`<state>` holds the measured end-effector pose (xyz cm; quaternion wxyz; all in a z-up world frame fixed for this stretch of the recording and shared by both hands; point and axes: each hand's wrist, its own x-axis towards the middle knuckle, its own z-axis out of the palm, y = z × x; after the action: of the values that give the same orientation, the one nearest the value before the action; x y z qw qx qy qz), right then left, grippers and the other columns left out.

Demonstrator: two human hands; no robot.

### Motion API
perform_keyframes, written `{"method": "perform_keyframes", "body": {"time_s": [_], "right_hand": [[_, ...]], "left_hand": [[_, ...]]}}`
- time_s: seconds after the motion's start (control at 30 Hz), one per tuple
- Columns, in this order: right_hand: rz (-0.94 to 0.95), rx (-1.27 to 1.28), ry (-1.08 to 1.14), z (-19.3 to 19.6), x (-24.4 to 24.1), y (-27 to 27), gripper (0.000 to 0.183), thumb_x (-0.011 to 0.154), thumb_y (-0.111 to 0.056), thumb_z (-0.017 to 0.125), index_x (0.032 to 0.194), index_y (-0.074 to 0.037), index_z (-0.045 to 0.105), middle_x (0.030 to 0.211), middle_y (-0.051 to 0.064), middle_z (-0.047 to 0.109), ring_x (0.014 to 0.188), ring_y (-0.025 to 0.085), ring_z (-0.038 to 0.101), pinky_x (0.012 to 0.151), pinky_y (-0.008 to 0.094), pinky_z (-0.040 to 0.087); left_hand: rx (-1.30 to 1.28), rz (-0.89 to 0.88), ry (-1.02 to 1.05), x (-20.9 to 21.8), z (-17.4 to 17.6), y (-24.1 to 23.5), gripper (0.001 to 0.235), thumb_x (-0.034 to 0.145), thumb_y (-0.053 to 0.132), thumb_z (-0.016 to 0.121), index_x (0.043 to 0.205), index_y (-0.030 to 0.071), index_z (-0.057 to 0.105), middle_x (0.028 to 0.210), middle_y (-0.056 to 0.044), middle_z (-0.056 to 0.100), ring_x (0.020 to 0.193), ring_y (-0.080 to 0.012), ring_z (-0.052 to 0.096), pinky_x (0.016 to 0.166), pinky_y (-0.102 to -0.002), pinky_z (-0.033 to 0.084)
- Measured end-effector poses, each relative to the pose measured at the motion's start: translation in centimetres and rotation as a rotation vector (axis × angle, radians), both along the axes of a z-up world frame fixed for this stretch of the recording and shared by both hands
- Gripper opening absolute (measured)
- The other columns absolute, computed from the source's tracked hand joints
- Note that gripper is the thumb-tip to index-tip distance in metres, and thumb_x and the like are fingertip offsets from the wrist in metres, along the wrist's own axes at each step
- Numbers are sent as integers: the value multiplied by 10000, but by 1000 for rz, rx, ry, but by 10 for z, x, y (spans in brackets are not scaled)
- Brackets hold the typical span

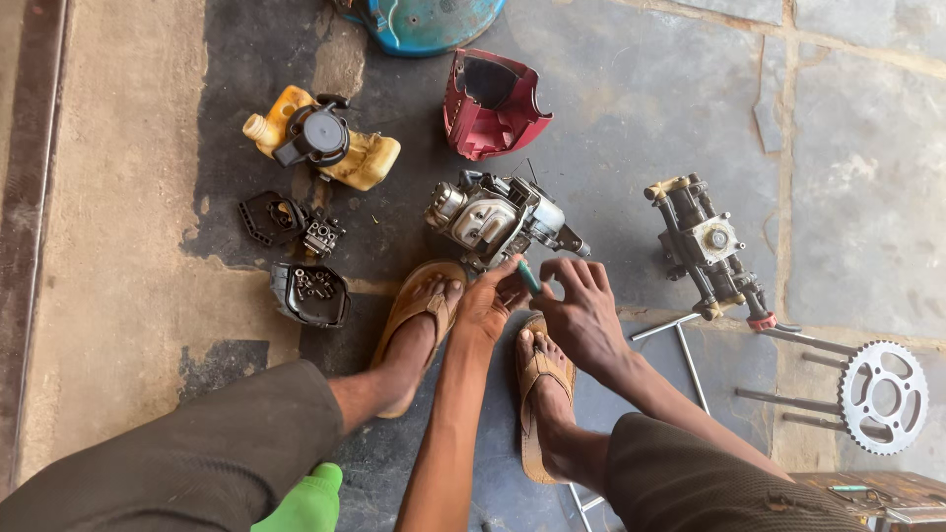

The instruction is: The person disassembles a small engine by removing the red cover, unscrewing bolts with a screwdriver, and detaching the starter assembly. They place the removed parts on the floor next to other engine components.

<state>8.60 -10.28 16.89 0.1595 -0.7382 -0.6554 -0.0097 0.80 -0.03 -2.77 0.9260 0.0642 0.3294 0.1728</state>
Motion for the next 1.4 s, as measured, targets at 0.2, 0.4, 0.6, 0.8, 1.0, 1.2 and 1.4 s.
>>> {"method": "perform_keyframes", "body": {"time_s": [0.2,0.4,0.6,0.8,1.0,1.2,1.4], "right_hand": [[-316,48,250,-3,-6,-5,384,803,-238,846,1152,-106,753,1096,85,573,975,259,562,839,409,464],[-104,72,68,-3,-13,2,175,804,-104,771,967,-165,757,1073,57,600,1037,248,577,891,415,464],[-378,126,298,-2,-26,6,355,803,-173,835,1128,-64,741,1093,88,576,1028,254,576,861,395,457],[-231,105,98,-11,-23,0,239,749,-71,761,962,-177,739,1137,47,588,1099,255,575,918,423,465],[-404,151,415,-13,-28,2,329,862,-138,767,1174,-110,664,1230,117,515,1071,256,578,879,417,473],[-370,91,271,-8,-28,4,367,765,-62,762,1124,-140,756,1180,90,581,1102,297,557,928,458,444],[-101,164,20,-22,-26,7,311,709,21,743,952,-173,757,1251,95,604,1219,328,559,1019,476,434]], "left_hand": [[-11,21,50,-3,8,-3,159,878,122,784,1019,57,749,911,-52,760,783,-146,708,676,-263,577],[5,43,-72,-5,11,-2,163,885,107,772,1020,25,731,922,-83,754,826,-179,728,738,-292,601],[-60,66,-29,-1,7,0,182,869,91,774,1039,38,742,961,-76,753,833,-164,729,744,-288,593],[-13,53,-22,-3,13,-4,167,885,112,806,1011,31,733,924,-96,765,797,-163,725,683,-270,568],[17,62,3,-5,27,2,157,872,108,798,995,31,739,901,-90,764,790,-164,733,695,-278,599],[-17,59,-26,-8,27,-1,152,864,87,791,991,29,729,899,-97,765,789,-166,735,685,-275,614],[-37,57,79,2,24,3,185,840,95,822,984,27,726,882,-108,763,769,-193,736,645,-287,587]]}}
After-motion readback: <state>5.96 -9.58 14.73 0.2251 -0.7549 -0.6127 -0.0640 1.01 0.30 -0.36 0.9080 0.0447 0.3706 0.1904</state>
